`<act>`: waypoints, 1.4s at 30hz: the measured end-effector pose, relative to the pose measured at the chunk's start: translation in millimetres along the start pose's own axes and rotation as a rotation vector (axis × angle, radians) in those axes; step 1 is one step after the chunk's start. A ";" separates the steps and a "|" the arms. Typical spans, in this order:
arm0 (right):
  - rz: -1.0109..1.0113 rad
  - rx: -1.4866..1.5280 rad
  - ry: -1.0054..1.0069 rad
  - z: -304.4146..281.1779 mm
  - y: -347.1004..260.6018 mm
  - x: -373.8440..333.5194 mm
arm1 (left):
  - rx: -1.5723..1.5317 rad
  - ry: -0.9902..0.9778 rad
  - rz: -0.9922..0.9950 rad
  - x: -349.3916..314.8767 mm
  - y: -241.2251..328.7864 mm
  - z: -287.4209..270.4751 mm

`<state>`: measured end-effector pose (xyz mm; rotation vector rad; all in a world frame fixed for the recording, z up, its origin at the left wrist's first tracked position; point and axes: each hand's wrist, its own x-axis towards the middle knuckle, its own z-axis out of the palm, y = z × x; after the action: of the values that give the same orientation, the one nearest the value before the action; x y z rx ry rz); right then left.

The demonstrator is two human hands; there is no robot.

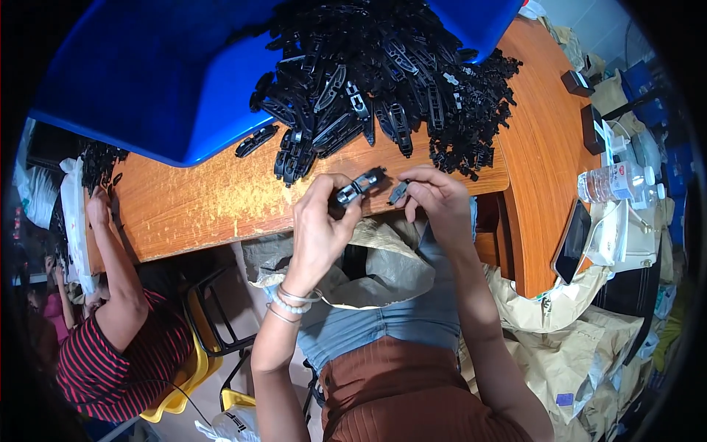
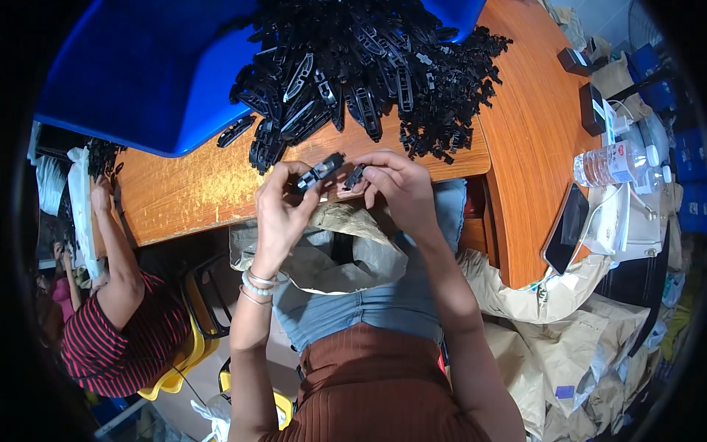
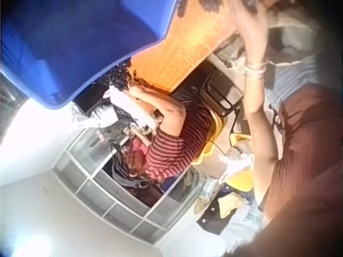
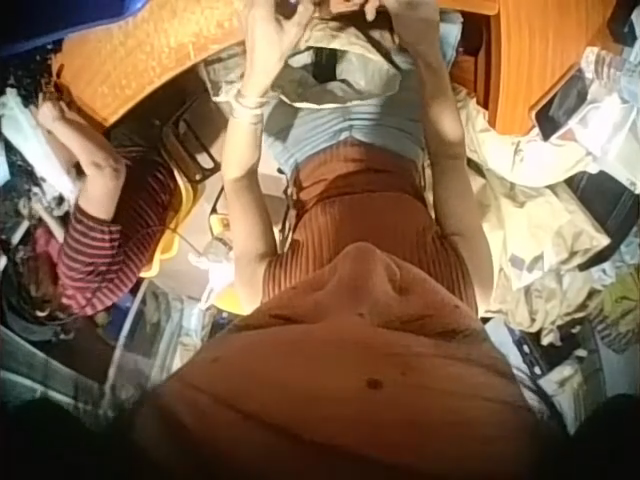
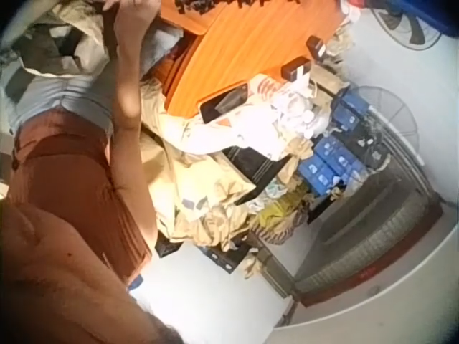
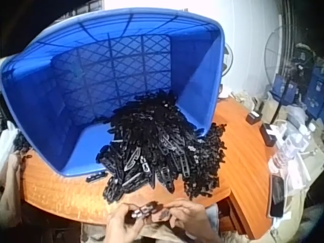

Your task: Assembling small plastic components onto a larger plastic frame at a workbench.

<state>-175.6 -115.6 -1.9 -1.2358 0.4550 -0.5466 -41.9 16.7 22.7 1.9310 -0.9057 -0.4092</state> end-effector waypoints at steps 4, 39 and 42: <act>-0.021 0.068 0.004 5.4 -4.9 -6.9 | -0.004 -0.014 0.214 -9.8 -2.4 3.6; 0.081 -0.041 -0.026 11.8 -3.4 -50.5 | -0.570 -0.243 -0.089 -34.1 10.9 10.7; 0.090 0.087 -0.033 10.2 0.7 -53.5 | -0.512 -0.276 -0.105 -33.1 16.2 2.4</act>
<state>-211.5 -74.8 1.9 -1.1337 0.4523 -0.4637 -72.5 34.8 32.6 1.4725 -0.7783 -0.8947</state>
